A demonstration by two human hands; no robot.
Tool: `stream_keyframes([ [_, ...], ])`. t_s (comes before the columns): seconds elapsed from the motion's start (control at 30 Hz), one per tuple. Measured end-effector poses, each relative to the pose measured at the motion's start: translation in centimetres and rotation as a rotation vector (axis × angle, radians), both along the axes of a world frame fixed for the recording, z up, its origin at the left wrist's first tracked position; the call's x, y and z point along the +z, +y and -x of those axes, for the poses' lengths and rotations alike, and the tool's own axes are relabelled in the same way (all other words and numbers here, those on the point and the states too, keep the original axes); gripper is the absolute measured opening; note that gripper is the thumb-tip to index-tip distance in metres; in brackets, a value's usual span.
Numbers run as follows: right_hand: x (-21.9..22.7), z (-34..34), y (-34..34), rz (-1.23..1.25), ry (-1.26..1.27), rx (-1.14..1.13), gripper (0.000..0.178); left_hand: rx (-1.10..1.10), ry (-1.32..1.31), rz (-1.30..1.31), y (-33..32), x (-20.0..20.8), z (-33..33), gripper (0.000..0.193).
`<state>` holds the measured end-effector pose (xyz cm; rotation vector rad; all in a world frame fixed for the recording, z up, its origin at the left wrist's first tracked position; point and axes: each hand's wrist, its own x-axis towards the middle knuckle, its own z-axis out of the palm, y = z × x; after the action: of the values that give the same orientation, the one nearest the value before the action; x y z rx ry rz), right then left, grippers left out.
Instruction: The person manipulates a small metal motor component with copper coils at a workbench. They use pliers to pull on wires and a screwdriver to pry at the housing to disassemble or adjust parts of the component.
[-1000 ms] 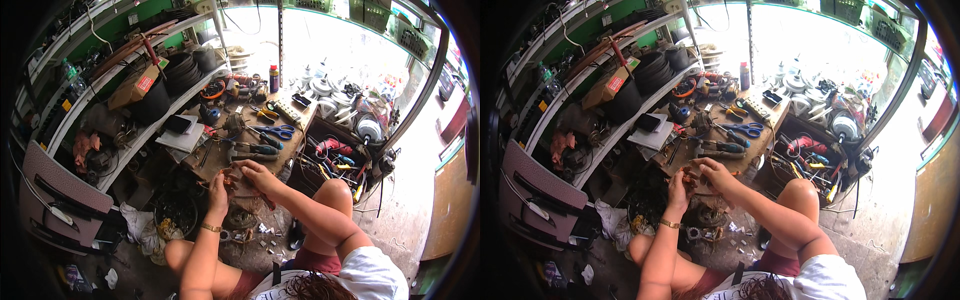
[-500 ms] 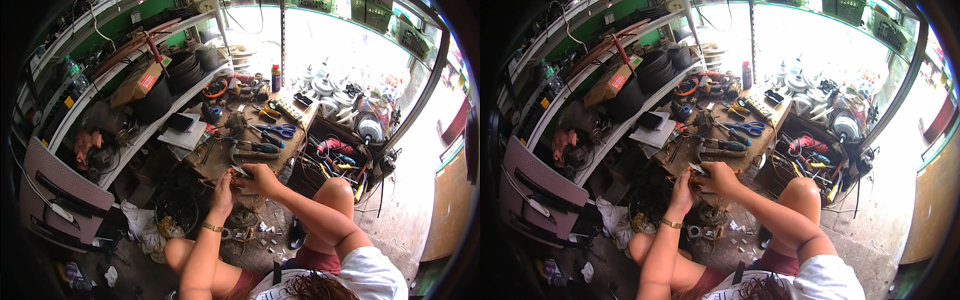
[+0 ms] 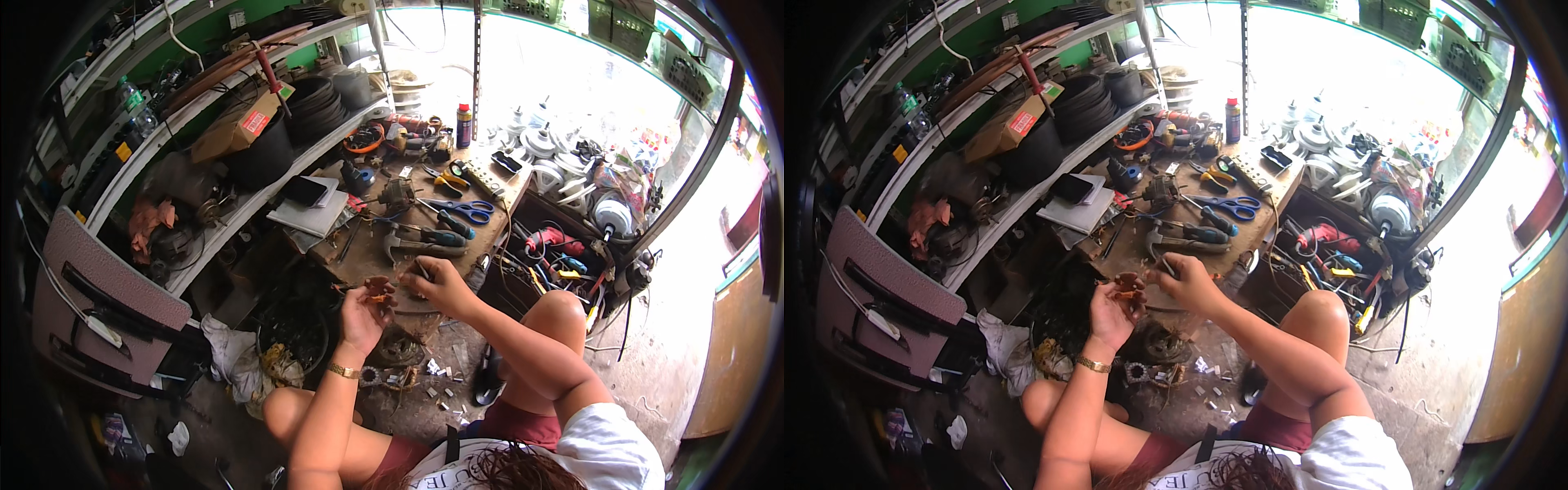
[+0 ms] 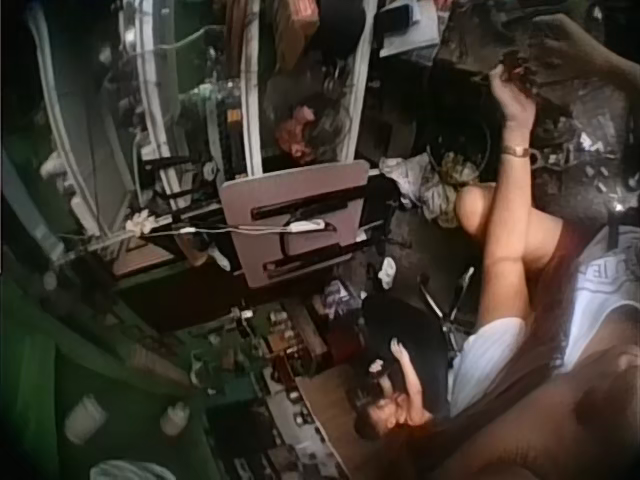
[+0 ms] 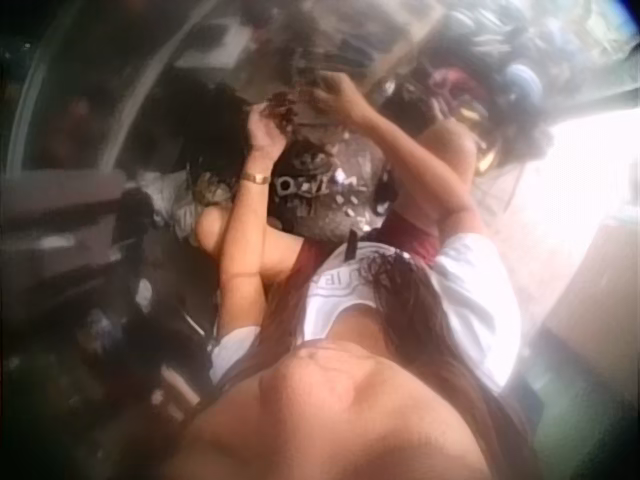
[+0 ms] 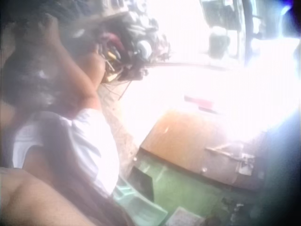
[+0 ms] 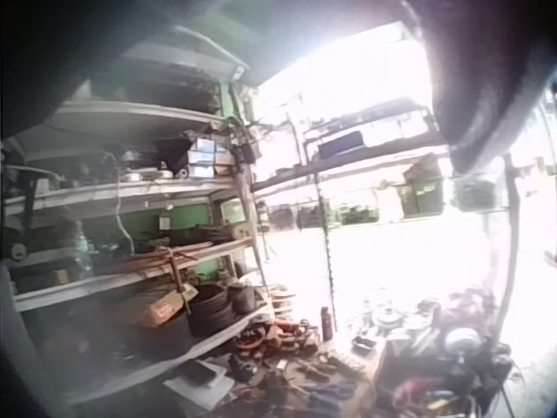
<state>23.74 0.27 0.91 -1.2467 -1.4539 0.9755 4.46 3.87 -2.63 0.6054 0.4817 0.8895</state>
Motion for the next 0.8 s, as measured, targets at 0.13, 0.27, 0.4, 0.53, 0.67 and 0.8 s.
stream_keyframes([
  [0.13,-0.7,1.0,-1.3,-0.175,-0.371,0.146,0.018,0.045,-0.089,0.314,0.6,-1.1,3.1,0.029],
  [0.27,-1.0,1.3,-2.4,-0.061,-0.558,0.251,0.027,0.239,-0.095,0.491,2.3,-5.2,7.1,0.024],
  [0.4,-1.6,1.0,-2.4,-0.099,-0.445,0.268,0.035,0.568,-0.089,0.666,3.7,-10.3,10.5,0.026],
  [0.53,-0.9,1.9,-2.1,-0.07,-0.405,0.268,0.028,0.747,-0.297,0.779,8.2,-16.8,21.5,0.024],
  [0.67,-0.1,-0.2,-2.2,-0.035,-0.442,0.24,0.023,0.957,-0.184,0.539,16.6,-9.3,30.3,0.099],
  [0.8,-0.8,-0.7,-2.0,-0.029,-0.304,0.211,0.021,1.153,0.005,0.424,16.1,-9.1,31.8,0.112],
])
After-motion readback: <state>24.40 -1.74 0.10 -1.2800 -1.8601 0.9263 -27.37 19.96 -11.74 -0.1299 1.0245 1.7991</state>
